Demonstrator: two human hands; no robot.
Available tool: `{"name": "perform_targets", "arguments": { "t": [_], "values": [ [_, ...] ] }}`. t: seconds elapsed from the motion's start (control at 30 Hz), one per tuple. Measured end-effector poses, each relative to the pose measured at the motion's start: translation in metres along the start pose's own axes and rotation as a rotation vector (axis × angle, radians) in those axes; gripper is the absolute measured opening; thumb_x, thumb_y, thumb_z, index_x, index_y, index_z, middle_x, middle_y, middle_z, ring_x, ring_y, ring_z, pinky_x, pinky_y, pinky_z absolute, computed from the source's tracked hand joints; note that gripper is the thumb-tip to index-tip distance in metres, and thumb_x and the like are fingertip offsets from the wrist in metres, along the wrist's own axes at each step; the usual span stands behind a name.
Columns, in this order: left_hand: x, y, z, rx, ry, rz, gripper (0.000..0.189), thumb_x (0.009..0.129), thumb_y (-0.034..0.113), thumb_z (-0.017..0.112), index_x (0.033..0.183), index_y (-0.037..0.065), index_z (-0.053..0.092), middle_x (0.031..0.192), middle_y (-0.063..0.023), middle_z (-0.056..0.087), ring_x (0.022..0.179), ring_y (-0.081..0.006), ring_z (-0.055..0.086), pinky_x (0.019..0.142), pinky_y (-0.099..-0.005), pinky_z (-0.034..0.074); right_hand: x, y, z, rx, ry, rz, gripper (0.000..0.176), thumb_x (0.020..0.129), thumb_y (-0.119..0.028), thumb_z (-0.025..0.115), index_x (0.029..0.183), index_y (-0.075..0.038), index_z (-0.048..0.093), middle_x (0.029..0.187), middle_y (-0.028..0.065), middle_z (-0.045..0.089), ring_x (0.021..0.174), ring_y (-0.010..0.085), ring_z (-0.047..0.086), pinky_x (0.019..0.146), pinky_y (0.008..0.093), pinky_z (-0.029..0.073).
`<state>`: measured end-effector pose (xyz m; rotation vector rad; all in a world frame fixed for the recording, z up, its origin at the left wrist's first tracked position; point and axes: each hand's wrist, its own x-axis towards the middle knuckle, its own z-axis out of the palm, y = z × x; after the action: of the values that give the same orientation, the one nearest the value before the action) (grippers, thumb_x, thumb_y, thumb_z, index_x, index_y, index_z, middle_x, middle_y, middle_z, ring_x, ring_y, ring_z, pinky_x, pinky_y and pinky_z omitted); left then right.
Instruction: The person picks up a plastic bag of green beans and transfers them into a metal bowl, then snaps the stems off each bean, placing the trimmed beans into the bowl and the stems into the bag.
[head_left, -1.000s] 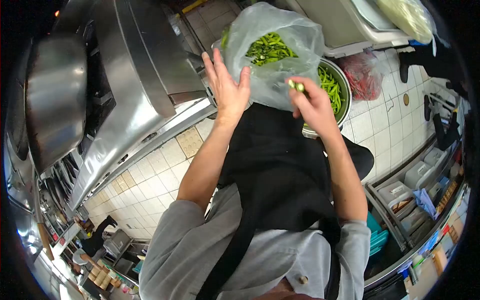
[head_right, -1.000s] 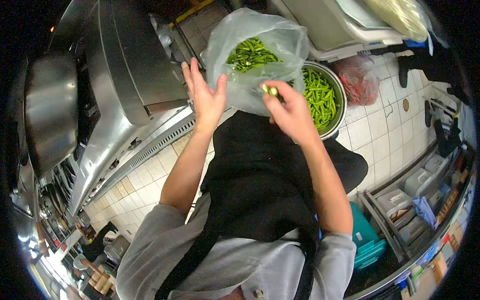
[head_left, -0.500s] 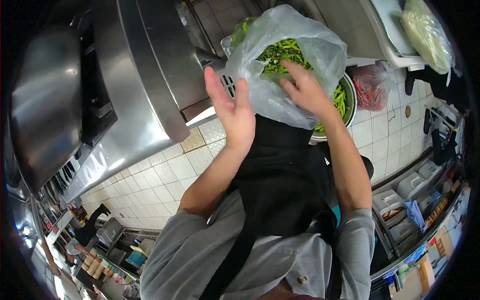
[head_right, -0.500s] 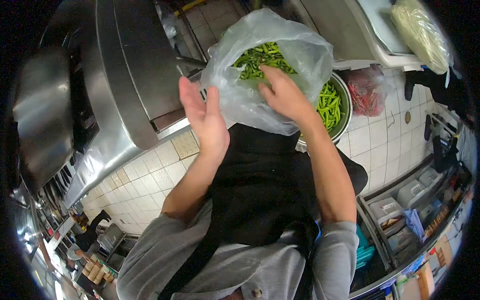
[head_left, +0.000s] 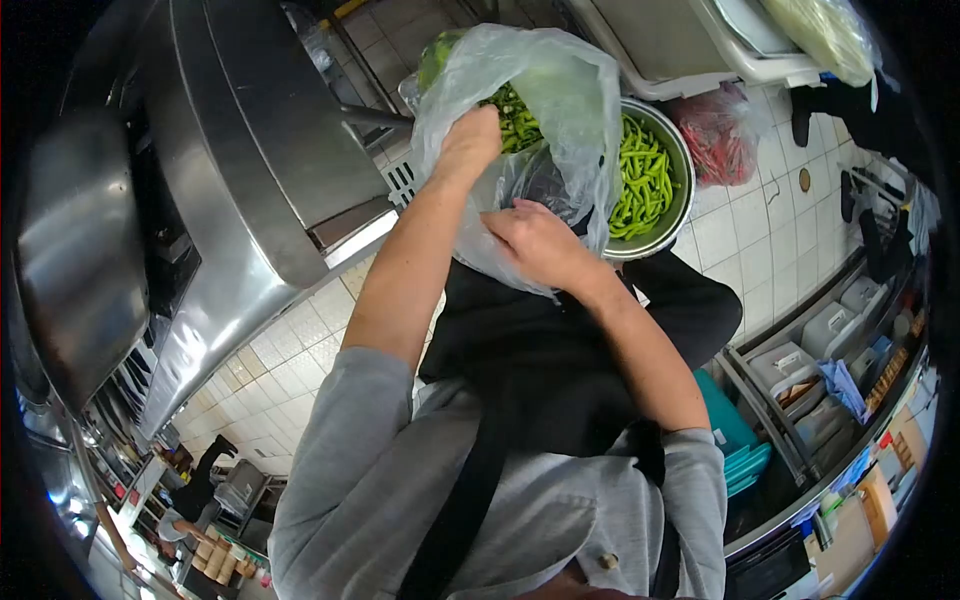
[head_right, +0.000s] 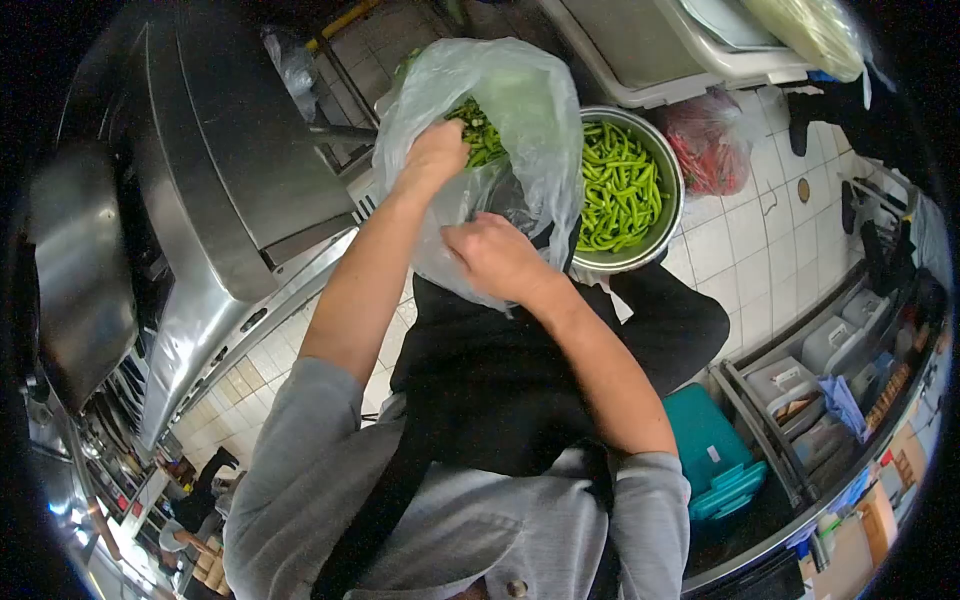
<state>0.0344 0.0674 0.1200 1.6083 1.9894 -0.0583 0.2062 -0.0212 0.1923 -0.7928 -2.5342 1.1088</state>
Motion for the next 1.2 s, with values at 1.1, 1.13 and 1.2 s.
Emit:
{"name": "perform_targets", "arguments": {
  "t": [1.1, 1.13, 1.2],
  "values": [
    [-0.122, 0.052, -0.013, -1.402, 0.153, 0.125, 0.034, 0.108, 0.022, 0.040, 0.133, -0.001, 0.048, 0.122, -0.0123, 0.064, 0.110, -0.0151, 0.056, 0.100, -0.0298, 0.041, -0.006, 0.008, -0.021, 0.539, 0.411, 0.404, 0.017, 0.093, -0.013, 0.057, 0.102, 0.000, 0.064, 0.084, 0.0229, 0.063, 0.076, 0.0396, 0.063, 0.069, 0.0430, 0.049],
    [-0.123, 0.054, -0.014, -1.408, 0.175, 0.126, 0.035, 0.108, 0.022, 0.040, 0.133, -0.001, 0.049, 0.118, -0.0123, 0.066, 0.109, -0.0151, 0.057, 0.099, -0.0296, 0.042, -0.007, 0.007, -0.022, 0.537, 0.445, 0.379, 0.017, 0.093, -0.013, 0.056, 0.101, 0.000, 0.064, 0.084, 0.0230, 0.064, 0.077, 0.0401, 0.064, 0.069, 0.0431, 0.050],
    [-0.122, 0.053, -0.012, -1.374, 0.159, 0.131, 0.034, 0.108, 0.021, 0.041, 0.132, -0.001, 0.050, 0.114, -0.0123, 0.067, 0.106, -0.0153, 0.058, 0.098, -0.0296, 0.043, -0.008, 0.011, -0.020, 0.516, 0.423, 0.378, 0.017, 0.092, -0.012, 0.056, 0.101, -0.001, 0.065, 0.083, 0.0233, 0.064, 0.076, 0.0405, 0.064, 0.068, 0.0435, 0.050]
  ]
}}
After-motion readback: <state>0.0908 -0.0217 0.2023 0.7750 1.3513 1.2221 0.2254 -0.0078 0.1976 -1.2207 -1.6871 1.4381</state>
